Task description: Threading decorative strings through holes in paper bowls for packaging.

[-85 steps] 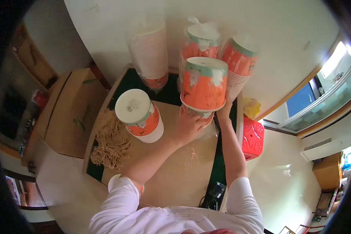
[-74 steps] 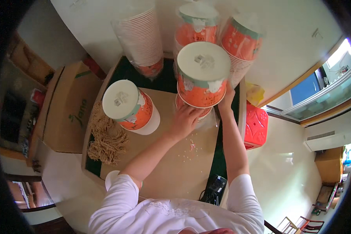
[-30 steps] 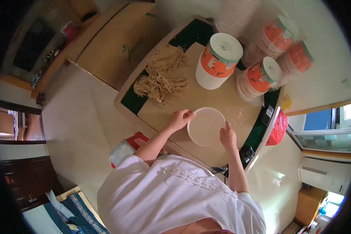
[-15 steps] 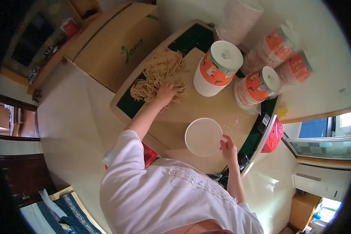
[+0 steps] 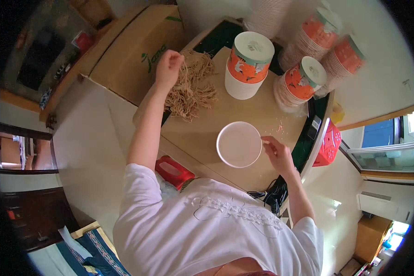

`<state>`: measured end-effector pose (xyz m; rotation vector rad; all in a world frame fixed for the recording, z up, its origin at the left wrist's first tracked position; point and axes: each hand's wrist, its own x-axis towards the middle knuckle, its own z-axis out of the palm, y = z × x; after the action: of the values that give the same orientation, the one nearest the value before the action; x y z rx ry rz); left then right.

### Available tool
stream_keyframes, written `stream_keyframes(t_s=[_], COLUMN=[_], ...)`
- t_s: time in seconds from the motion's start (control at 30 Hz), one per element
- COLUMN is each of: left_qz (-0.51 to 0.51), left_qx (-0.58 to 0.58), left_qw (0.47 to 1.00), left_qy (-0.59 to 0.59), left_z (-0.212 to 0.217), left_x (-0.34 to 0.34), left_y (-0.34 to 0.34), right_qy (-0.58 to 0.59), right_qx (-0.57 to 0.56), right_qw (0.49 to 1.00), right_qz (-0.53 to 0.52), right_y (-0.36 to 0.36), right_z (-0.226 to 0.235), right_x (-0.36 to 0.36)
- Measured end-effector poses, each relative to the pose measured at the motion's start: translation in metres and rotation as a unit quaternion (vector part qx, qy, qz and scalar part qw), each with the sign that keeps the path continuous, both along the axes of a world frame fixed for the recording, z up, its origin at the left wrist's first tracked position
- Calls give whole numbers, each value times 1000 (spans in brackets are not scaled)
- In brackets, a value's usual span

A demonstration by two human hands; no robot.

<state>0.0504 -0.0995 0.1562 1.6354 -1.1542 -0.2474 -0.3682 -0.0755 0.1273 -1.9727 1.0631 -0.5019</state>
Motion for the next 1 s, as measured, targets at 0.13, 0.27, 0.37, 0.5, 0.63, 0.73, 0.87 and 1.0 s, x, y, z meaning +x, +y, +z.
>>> stream_keyframes(t_s=[0.13,0.27,0.37,0.5,0.63,0.73,0.87,1.0], left_qz=[27,27,91,-74,7,23,-69,4], left_qx=[-9,22,69,371,165,179,108,46], left_qw=[998,999,981,919,985,984,992,998], left_qy=[52,4,-158,-112,41,13,-5,-51], left_z=[25,42,37,-23,-64,3,3,-31], left_x=[-3,-19,-21,20,28,-31,-81,-114], left_y=[8,15,20,19,42,52,78,102], right_qy=[-58,-109,-151,-108,-47,-16,-240,-376], right_qx=[24,63,77,11,97,102,390,563], right_qw=[997,990,984,988,988,987,889,733], right_qz=[43,57,51,109,114,126,-16,-66], right_y=[9,12,15,35,49,28,21,7], right_z=[-9,-10,3,-16,-7,-8,-2,-23], right_x=[26,39,60,84,94,102,149,230])
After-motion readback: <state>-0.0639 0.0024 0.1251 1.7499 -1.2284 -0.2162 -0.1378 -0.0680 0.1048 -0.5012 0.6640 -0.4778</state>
